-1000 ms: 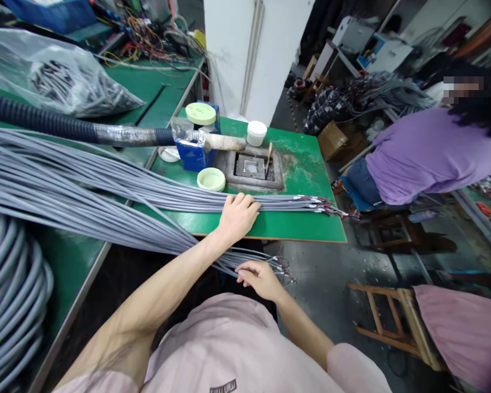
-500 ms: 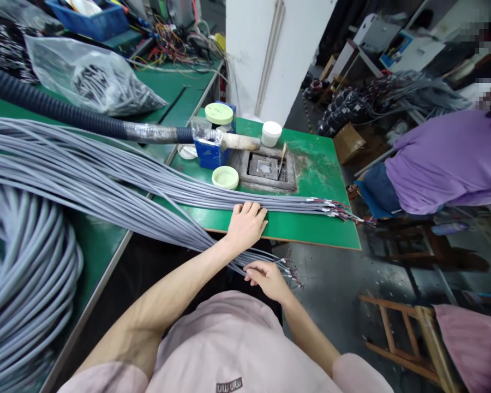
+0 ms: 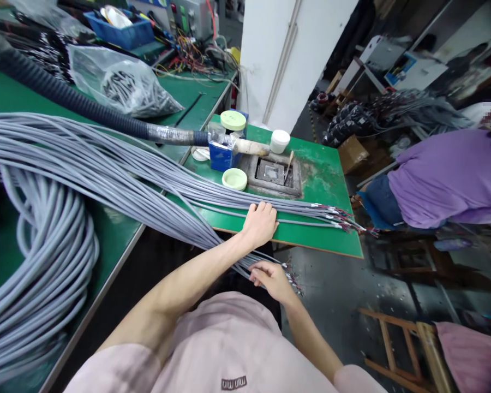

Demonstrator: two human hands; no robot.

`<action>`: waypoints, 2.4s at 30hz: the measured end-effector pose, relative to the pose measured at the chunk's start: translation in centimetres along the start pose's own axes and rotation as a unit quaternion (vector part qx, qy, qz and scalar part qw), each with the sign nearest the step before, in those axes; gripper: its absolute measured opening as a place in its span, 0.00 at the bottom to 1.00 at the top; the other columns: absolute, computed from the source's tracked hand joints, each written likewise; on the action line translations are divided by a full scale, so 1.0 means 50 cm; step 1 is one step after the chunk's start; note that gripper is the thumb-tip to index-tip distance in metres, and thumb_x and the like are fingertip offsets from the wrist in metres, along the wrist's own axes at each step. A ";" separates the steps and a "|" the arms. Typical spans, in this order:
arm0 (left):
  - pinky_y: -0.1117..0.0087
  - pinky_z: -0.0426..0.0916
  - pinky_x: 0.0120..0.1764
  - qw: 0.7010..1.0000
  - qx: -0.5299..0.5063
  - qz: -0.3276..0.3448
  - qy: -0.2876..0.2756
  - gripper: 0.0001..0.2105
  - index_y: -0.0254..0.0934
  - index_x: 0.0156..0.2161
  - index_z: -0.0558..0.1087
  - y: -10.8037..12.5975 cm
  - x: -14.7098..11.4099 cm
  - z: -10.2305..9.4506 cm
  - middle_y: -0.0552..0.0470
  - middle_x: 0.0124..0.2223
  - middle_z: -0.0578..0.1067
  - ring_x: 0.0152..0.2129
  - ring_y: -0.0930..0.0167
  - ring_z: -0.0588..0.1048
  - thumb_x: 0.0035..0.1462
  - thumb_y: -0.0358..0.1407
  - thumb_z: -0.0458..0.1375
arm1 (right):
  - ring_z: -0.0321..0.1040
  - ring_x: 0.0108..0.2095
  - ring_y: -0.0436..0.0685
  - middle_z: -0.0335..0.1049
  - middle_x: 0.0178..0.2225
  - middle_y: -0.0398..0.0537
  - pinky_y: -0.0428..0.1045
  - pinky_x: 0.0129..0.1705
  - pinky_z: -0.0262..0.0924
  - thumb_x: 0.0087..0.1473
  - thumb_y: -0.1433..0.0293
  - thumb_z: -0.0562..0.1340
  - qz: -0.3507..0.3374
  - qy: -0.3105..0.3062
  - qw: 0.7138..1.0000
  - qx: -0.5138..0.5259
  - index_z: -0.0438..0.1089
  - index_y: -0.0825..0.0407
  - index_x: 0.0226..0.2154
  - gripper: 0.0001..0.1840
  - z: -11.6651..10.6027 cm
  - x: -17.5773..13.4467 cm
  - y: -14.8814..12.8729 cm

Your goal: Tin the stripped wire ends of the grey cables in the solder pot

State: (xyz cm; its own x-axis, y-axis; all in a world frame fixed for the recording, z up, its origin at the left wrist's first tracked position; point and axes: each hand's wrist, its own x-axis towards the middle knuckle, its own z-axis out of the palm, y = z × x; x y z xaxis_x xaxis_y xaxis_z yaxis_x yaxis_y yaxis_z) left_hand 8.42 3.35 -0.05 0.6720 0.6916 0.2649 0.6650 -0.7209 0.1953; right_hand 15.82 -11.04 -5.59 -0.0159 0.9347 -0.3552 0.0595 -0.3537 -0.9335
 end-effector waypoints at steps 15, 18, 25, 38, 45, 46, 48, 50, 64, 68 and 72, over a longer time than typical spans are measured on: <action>0.62 0.60 0.38 0.979 -0.194 0.052 0.018 0.11 0.34 0.36 0.72 0.030 -0.147 -0.061 0.47 0.35 0.73 0.35 0.65 0.69 0.63 0.38 0.51 | 0.57 0.15 0.46 0.70 0.21 0.39 0.42 0.18 0.52 0.58 0.56 0.57 -0.277 0.359 0.870 0.193 0.69 0.50 0.42 0.17 -0.124 -0.022 -0.161; 0.64 0.63 0.40 0.924 -0.382 0.015 -0.005 0.12 0.35 0.41 0.74 0.015 -0.183 -0.061 0.48 0.36 0.74 0.35 0.67 0.71 0.60 0.42 0.56 | 0.53 0.13 0.46 0.60 0.12 0.36 0.43 0.18 0.48 0.60 0.60 0.56 -0.225 0.229 0.947 0.022 0.71 0.53 0.36 0.15 -0.093 -0.040 -0.166; 0.70 0.65 0.38 0.684 -0.693 -0.227 0.030 0.13 0.35 0.35 0.77 -0.026 -0.197 -0.085 0.51 0.32 0.75 0.31 0.71 0.71 0.50 0.43 0.63 | 0.58 0.15 0.48 0.59 0.13 0.36 0.44 0.22 0.54 0.61 0.63 0.50 -0.079 -0.048 0.978 -0.189 0.71 0.55 0.38 0.17 0.009 -0.051 -0.139; 0.72 0.65 0.31 0.582 -0.768 -0.267 -0.005 0.16 0.32 0.30 0.76 -0.013 -0.197 -0.061 0.54 0.24 0.74 0.23 0.76 0.70 0.45 0.45 0.67 | 0.60 0.16 0.47 0.67 0.16 0.38 0.44 0.23 0.56 0.60 0.62 0.53 -0.125 0.000 0.980 -0.155 0.69 0.52 0.33 0.14 0.007 -0.032 -0.134; 0.70 0.68 0.36 0.581 -0.752 -0.296 0.100 0.14 0.35 0.33 0.78 -0.044 -0.175 -0.073 0.53 0.28 0.77 0.27 0.73 0.73 0.44 0.43 0.67 | 0.58 0.15 0.48 0.66 0.14 0.40 0.45 0.21 0.55 0.59 0.57 0.55 -0.095 -0.026 0.992 -0.080 0.71 0.53 0.33 0.17 0.007 -0.028 -0.130; 0.70 0.68 0.36 0.581 -0.753 -0.291 0.103 0.14 0.35 0.32 0.77 -0.046 -0.172 -0.075 0.53 0.28 0.77 0.27 0.73 0.74 0.44 0.43 0.67 | 0.58 0.15 0.48 0.67 0.14 0.40 0.45 0.21 0.55 0.59 0.57 0.55 -0.092 -0.030 0.992 -0.077 0.71 0.53 0.33 0.18 0.008 -0.028 -0.131; 0.70 0.68 0.36 0.577 -0.758 -0.285 0.105 0.13 0.35 0.31 0.77 -0.047 -0.165 -0.076 0.53 0.28 0.77 0.27 0.73 0.74 0.44 0.43 0.68 | 0.58 0.15 0.48 0.67 0.14 0.40 0.45 0.21 0.54 0.59 0.57 0.55 -0.088 -0.033 0.993 -0.071 0.71 0.53 0.33 0.18 0.010 -0.027 -0.131; 0.70 0.68 0.35 0.571 -0.762 -0.286 0.104 0.13 0.34 0.30 0.77 -0.047 -0.161 -0.074 0.52 0.28 0.77 0.26 0.73 0.74 0.43 0.42 0.68 | 0.58 0.15 0.48 0.67 0.14 0.40 0.45 0.21 0.54 0.59 0.57 0.55 -0.088 -0.034 0.994 -0.063 0.71 0.53 0.33 0.18 0.010 -0.027 -0.130; 0.72 0.63 0.30 0.758 -0.581 -0.217 0.202 0.07 0.37 0.33 0.77 -0.029 -0.189 -0.062 0.53 0.27 0.72 0.24 0.75 0.68 0.53 0.38 0.61 | 0.60 0.15 0.47 0.65 0.14 0.38 0.44 0.21 0.56 0.58 0.60 0.56 -0.085 0.003 0.990 -0.109 0.71 0.52 0.32 0.14 0.025 -0.019 -0.131; 0.71 0.67 0.33 0.699 -0.639 -0.275 0.166 0.09 0.35 0.33 0.77 -0.036 -0.181 -0.066 0.51 0.31 0.77 0.27 0.72 0.73 0.52 0.39 0.62 | 0.61 0.16 0.47 0.65 0.15 0.37 0.43 0.22 0.56 0.58 0.60 0.55 -0.099 0.008 0.986 -0.135 0.70 0.52 0.32 0.14 0.026 -0.021 -0.133; 0.70 0.70 0.34 0.650 -0.688 -0.294 0.138 0.09 0.35 0.30 0.77 -0.042 -0.176 -0.078 0.51 0.29 0.78 0.27 0.71 0.75 0.47 0.40 0.65 | 0.61 0.17 0.48 0.65 0.15 0.37 0.44 0.24 0.57 0.59 0.62 0.55 -0.108 0.012 0.980 -0.169 0.70 0.51 0.32 0.12 0.024 -0.021 -0.136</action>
State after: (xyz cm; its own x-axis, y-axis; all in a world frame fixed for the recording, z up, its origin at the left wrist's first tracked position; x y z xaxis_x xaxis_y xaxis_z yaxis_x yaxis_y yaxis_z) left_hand -0.18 -1.39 0.89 0.2235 0.9679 -0.1150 -0.2670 0.1743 0.9478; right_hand 14.25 -9.68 1.07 -0.0407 0.9885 -0.1457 0.3844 -0.1191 -0.9154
